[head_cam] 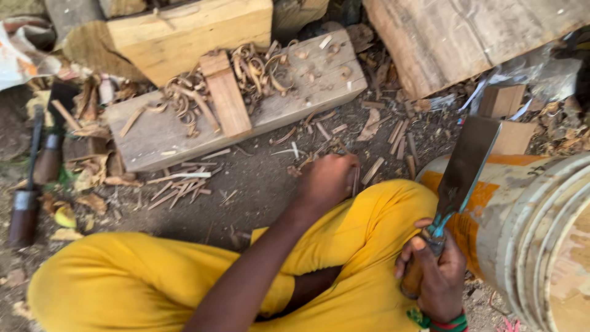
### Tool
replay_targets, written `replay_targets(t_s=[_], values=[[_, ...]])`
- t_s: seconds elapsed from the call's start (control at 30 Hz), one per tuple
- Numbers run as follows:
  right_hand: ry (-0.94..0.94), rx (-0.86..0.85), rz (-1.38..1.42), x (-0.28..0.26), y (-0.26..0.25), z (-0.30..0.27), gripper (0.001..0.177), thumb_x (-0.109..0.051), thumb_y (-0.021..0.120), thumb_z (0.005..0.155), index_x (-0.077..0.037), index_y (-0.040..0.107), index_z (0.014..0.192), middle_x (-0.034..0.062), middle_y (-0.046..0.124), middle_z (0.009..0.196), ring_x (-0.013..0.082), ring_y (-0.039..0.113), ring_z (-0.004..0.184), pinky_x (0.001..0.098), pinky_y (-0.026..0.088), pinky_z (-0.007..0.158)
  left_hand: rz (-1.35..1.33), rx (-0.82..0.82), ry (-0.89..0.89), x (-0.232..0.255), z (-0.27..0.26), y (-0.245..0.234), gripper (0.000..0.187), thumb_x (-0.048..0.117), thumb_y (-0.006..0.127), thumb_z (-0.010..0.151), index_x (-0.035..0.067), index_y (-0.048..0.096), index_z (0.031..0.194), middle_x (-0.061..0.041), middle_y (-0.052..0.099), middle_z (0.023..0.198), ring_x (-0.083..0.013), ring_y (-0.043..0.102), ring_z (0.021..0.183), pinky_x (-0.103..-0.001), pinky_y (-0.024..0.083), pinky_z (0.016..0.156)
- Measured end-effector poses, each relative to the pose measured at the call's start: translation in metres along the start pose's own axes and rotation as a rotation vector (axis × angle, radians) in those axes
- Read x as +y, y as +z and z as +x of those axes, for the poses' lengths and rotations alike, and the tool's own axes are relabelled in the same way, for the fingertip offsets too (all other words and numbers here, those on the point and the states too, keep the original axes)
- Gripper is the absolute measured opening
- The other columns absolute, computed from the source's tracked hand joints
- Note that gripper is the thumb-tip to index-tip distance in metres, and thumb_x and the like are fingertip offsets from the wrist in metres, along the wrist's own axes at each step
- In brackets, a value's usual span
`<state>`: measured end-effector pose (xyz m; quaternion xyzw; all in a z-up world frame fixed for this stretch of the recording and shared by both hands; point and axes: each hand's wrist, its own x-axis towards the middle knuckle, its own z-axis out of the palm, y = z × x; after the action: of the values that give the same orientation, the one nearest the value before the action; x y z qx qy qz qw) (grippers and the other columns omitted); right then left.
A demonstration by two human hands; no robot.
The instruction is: The person carves a small piece of wood using a chisel while sitting on the ground.
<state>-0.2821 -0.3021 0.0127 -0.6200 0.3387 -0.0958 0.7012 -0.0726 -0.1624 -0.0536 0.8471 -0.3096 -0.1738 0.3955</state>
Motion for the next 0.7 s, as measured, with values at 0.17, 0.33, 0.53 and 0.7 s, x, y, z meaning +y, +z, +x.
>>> replay_targets(t_s=[0.17,0.33,0.53,0.7], values=[[-0.003,0.009,0.042,0.006,-0.001,-0.002,0.031,-0.013,0.059,0.098,-0.001,0.053,0.126,0.0109,0.057,0.071,0.0210,0.057,0.052,0.0356,0.048,0.048,-0.049,0.029,0.042,-0.008,0.049,0.079,0.014,0.011,0.061,0.090,0.002,0.065,0.100,-0.026,0.072,0.098,-0.0454,0.069,0.100,-0.055,0.055,0.088],[0.019,0.005,0.030,0.006,-0.004,0.003,0.030,-0.014,0.058,0.099,0.000,0.054,0.126,0.0114,0.058,0.071,0.0207,0.058,0.052,0.0353,0.048,0.049,-0.149,-0.018,-0.038,-0.012,0.057,0.101,0.023,0.002,0.052,0.093,0.002,0.059,0.115,-0.029,0.069,0.106,-0.0472,0.066,0.107,-0.056,0.052,0.090],[0.055,0.003,0.063,0.009,-0.007,0.008,0.030,-0.014,0.059,0.099,-0.001,0.055,0.126,0.0112,0.057,0.071,0.0212,0.058,0.051,0.0355,0.048,0.048,-0.371,-0.240,-0.337,0.012,0.059,0.027,0.037,0.013,0.067,0.090,0.012,0.062,0.127,-0.012,0.076,0.102,-0.0221,0.073,0.084,-0.040,0.060,0.080],[-0.008,0.006,0.032,0.017,-0.009,0.008,0.031,-0.012,0.059,0.098,-0.002,0.055,0.127,0.0116,0.058,0.071,0.0215,0.059,0.051,0.0351,0.048,0.046,-0.833,-0.043,-0.269,-0.012,0.011,-0.060,0.032,0.014,0.068,0.097,0.006,0.070,0.127,-0.005,0.076,0.109,-0.0111,0.069,0.092,-0.030,0.059,0.083]])
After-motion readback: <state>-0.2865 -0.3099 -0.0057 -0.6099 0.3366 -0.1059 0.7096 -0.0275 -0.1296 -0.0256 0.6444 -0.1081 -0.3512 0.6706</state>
